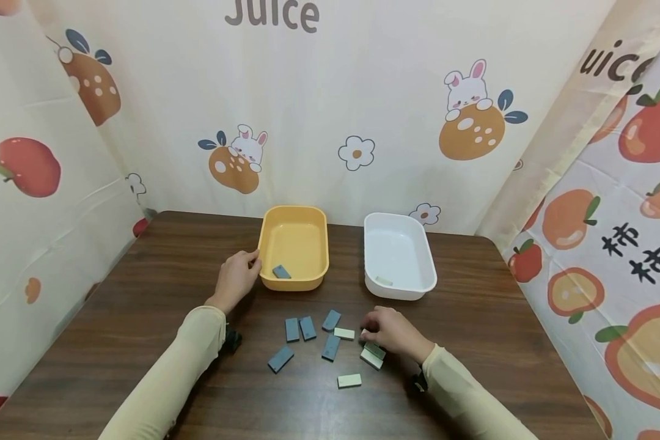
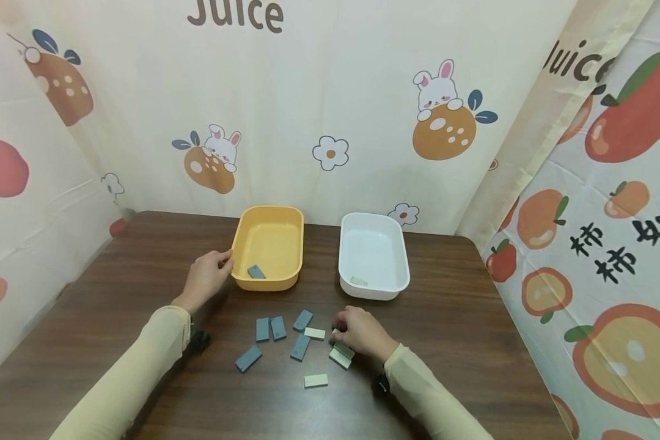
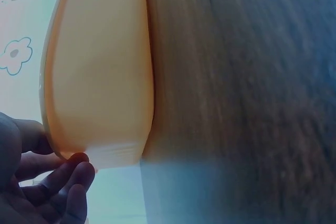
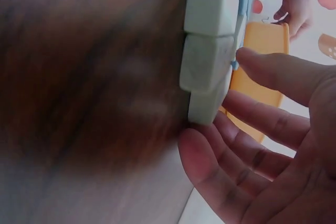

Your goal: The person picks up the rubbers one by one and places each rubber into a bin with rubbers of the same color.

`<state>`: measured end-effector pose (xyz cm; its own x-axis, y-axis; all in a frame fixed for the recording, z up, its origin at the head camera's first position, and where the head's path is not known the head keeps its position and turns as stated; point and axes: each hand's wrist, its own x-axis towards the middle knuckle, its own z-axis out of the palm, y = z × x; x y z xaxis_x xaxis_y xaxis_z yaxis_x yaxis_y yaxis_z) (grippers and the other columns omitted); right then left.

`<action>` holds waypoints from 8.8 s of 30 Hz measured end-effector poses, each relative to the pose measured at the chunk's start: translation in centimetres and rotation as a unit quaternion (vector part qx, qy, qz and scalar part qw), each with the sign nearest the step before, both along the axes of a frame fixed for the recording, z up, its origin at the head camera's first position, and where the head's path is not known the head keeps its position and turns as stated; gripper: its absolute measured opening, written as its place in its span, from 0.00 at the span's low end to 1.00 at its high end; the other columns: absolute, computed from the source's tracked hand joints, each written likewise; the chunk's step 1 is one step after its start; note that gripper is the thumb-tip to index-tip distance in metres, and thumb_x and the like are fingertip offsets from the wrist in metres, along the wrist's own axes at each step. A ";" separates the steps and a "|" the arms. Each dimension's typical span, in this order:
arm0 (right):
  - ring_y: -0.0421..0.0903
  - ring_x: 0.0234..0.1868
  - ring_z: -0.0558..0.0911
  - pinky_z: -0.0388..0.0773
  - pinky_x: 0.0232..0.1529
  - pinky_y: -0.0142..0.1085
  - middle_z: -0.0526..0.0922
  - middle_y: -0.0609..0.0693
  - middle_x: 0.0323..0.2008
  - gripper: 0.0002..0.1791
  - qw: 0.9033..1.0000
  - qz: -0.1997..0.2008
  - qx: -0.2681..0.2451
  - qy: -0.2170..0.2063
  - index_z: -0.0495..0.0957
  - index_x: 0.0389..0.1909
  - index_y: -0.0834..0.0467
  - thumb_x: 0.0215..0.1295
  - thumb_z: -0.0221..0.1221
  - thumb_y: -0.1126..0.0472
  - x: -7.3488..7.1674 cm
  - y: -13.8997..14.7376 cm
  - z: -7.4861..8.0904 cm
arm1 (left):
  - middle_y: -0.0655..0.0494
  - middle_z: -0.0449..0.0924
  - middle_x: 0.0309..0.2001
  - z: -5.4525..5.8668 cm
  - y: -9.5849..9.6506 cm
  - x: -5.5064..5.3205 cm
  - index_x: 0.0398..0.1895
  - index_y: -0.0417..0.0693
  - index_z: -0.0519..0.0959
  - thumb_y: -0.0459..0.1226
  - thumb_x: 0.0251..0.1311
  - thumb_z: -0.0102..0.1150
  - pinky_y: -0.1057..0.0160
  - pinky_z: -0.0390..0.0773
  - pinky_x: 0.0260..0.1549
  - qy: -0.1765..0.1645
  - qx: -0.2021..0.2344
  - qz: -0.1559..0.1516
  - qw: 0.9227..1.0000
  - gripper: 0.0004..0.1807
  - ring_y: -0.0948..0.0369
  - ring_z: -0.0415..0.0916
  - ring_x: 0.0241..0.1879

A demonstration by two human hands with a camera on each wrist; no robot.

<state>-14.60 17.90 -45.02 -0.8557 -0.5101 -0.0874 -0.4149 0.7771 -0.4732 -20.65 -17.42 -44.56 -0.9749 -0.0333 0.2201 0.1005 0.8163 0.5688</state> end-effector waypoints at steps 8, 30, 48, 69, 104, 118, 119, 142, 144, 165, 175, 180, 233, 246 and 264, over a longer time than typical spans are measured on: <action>0.39 0.27 0.71 0.68 0.28 0.30 0.76 0.46 0.27 0.05 1.000 -0.005 0.007 0.015 0.84 0.32 0.59 0.54 0.68 0.64 0.3 -0.5 -0.1 | 0.40 0.82 0.44 0.0 -0.1 0.0 0.60 0.38 0.76 0.37 0.68 0.51 0.65 0.68 0.23 -0.004 0.009 -0.001 1.000 0.21 0.57 0.70 0.24; 0.38 0.28 0.72 0.69 0.29 0.28 0.76 0.45 0.26 0.05 0.998 0.003 -0.024 0.049 0.86 0.34 0.60 0.57 0.66 0.66 0.3 0.2 1.0 | 0.43 0.81 0.40 -0.3 -0.3 0.0 0.63 0.40 0.74 0.40 0.69 0.51 0.65 0.67 0.23 -0.020 0.015 0.002 1.000 0.22 0.57 0.68 0.24; 0.38 0.32 0.76 0.74 0.33 0.30 0.80 0.47 0.31 0.08 0.997 0.002 -0.053 0.063 0.85 0.39 0.63 0.59 0.65 0.65 -1.4 1.3 3.2 | 0.41 0.82 0.42 -0.4 -0.3 0.0 0.62 0.39 0.75 0.39 0.69 0.51 0.64 0.68 0.25 -0.007 0.016 0.003 1.000 0.21 0.56 0.70 0.25; 0.42 0.33 0.79 0.76 0.35 0.34 0.82 0.49 0.32 0.08 0.992 -0.042 -0.070 0.100 0.85 0.38 0.61 0.58 0.66 0.65 -3.8 3.2 5.1 | 0.43 0.83 0.38 -0.5 -0.1 0.2 0.60 0.39 0.76 0.38 0.68 0.52 0.62 0.69 0.26 0.018 0.019 0.001 1.000 0.20 0.55 0.72 0.27; 0.48 0.36 0.78 0.75 0.38 0.38 0.83 0.57 0.34 0.09 0.994 -0.101 -0.023 0.026 0.85 0.40 0.65 0.61 0.63 0.64 -9.5 5.9 3.5 | 0.42 0.83 0.41 -0.9 -0.1 0.1 0.61 0.40 0.76 0.39 0.69 0.52 0.61 0.72 0.29 0.011 0.020 0.009 1.000 0.21 0.55 0.74 0.29; 0.50 0.36 0.79 0.77 0.41 0.43 0.86 0.58 0.36 0.09 0.993 -0.108 0.041 -0.035 0.85 0.36 0.65 0.60 0.63 0.63 -10.8 5.7 2.3 | 0.43 0.83 0.41 -0.8 0.1 0.3 0.62 0.41 0.75 0.40 0.69 0.51 0.61 0.72 0.30 0.007 0.024 0.003 1.000 0.21 0.54 0.74 0.30; 0.50 0.36 0.79 0.77 0.41 0.43 0.86 0.59 0.37 0.09 0.992 -0.111 0.043 -0.038 0.85 0.36 0.65 0.59 0.63 0.63 -10.9 5.7 2.3 | 0.43 0.83 0.40 -0.8 0.1 0.3 0.62 0.41 0.75 0.40 0.69 0.52 0.61 0.72 0.29 0.007 0.025 0.003 1.000 0.21 0.55 0.74 0.30; 0.51 0.39 0.78 0.74 0.44 0.43 0.85 0.59 0.39 0.09 0.987 -0.133 0.065 -0.057 0.84 0.35 0.63 0.58 0.62 0.63 -12.3 5.7 1.5 | 0.43 0.82 0.39 -0.6 -0.1 0.2 0.62 0.41 0.75 0.39 0.69 0.52 0.64 0.70 0.27 -0.002 0.031 0.006 1.000 0.21 0.56 0.72 0.27; 0.52 0.39 0.78 0.74 0.43 0.43 0.85 0.59 0.39 0.09 0.988 -0.132 0.062 -0.056 0.84 0.36 0.64 0.58 0.61 0.62 -12.3 5.7 1.6 | 0.43 0.82 0.39 -0.7 -0.1 0.2 0.62 0.41 0.75 0.39 0.69 0.52 0.63 0.70 0.27 0.000 0.031 0.006 1.000 0.21 0.56 0.72 0.28; 0.55 0.41 0.81 0.78 0.46 0.50 0.86 0.61 0.41 0.15 0.986 -0.159 0.006 0.054 0.84 0.42 0.65 0.69 0.54 0.58 -10.2 5.9 4.1 | 0.44 0.82 0.37 -0.7 -0.1 0.2 0.63 0.41 0.74 0.40 0.69 0.52 0.64 0.69 0.26 -0.006 0.035 0.011 0.999 0.21 0.56 0.71 0.27; 0.53 0.40 0.81 0.79 0.45 0.49 0.85 0.62 0.40 0.15 0.979 -0.191 -0.031 0.068 0.82 0.42 0.66 0.70 0.53 0.59 -8.7 7.1 5.1 | 0.43 0.83 0.37 -0.8 -0.1 0.1 0.61 0.40 0.76 0.39 0.68 0.53 0.62 0.70 0.27 0.010 0.022 0.007 1.000 0.21 0.55 0.72 0.27; 0.54 0.40 0.80 0.79 0.44 0.49 0.84 0.64 0.43 0.16 0.974 -0.208 -0.043 0.074 0.81 0.44 0.67 0.71 0.52 0.59 -8.2 7.8 5.2 | 0.43 0.83 0.38 -0.9 -0.1 0.1 0.61 0.41 0.76 0.39 0.69 0.53 0.61 0.70 0.27 0.010 0.016 0.005 1.000 0.21 0.55 0.72 0.27; 0.46 0.30 0.80 0.73 0.32 0.35 0.83 0.58 0.29 0.26 0.954 -0.290 -0.081 0.001 0.76 0.56 0.71 0.76 0.43 0.54 -6.4 11.8 1.4 | 0.46 0.81 0.40 -0.8 -0.6 0.4 0.62 0.44 0.76 0.42 0.70 0.52 0.60 0.73 0.31 -0.003 0.033 0.019 0.999 0.21 0.55 0.75 0.33; 0.47 0.32 0.81 0.74 0.33 0.36 0.83 0.59 0.31 0.27 0.950 -0.300 -0.086 -0.009 0.75 0.57 0.70 0.77 0.41 0.52 -6.1 11.7 1.2 | 0.45 0.81 0.45 1.3 0.4 1.4 0.51 0.41 0.83 0.39 0.67 0.56 0.52 0.79 0.40 0.048 0.047 0.000 0.998 0.15 0.51 0.78 0.41; 0.48 0.32 0.80 0.73 0.33 0.37 0.83 0.59 0.30 0.28 0.946 -0.313 -0.083 -0.008 0.76 0.56 0.69 0.77 0.40 0.50 -5.9 11.8 0.7 | 0.51 0.82 0.43 2.6 3.4 3.5 0.46 0.44 0.85 0.37 0.65 0.58 0.55 0.81 0.39 0.060 0.042 -0.112 0.991 0.11 0.56 0.81 0.40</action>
